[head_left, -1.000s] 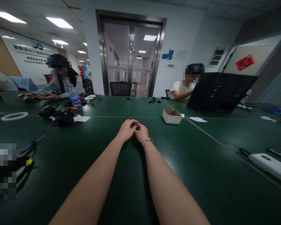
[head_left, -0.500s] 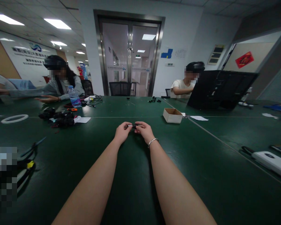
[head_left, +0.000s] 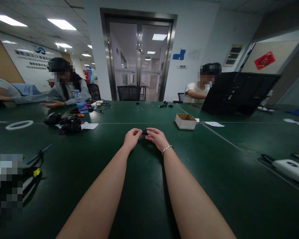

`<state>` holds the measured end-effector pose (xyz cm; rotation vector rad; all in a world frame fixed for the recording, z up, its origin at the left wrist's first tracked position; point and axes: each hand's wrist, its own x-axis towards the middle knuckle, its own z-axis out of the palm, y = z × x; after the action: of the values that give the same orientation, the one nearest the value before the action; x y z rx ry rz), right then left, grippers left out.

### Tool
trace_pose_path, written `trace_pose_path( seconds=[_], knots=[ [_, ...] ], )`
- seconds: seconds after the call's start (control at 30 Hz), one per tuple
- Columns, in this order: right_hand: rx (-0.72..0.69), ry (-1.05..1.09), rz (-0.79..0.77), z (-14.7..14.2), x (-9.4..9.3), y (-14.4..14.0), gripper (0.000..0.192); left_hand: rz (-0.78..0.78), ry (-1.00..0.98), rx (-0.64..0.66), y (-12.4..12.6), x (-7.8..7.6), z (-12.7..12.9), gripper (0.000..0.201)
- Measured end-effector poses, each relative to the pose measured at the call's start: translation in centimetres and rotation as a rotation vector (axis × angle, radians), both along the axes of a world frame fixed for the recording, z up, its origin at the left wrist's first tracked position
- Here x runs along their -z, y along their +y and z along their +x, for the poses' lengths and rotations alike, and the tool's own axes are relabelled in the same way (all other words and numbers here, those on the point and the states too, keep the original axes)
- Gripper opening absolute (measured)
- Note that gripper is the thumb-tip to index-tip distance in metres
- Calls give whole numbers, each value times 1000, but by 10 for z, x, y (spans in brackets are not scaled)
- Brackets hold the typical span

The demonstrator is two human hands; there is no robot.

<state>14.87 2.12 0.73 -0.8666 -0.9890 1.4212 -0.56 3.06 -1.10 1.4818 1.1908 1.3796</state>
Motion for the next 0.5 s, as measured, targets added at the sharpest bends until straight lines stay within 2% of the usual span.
trace_pose_path(
  seconds=[0.23, 0.5],
  knots=[
    [-55, 8, 20, 2, -2, -3, 17, -46, 48, -39, -4, -5, -2, 39],
    [-104, 29, 54, 3, -4, -5, 22, -17, 278, -141, -14, -13, -1, 54]
  ],
)
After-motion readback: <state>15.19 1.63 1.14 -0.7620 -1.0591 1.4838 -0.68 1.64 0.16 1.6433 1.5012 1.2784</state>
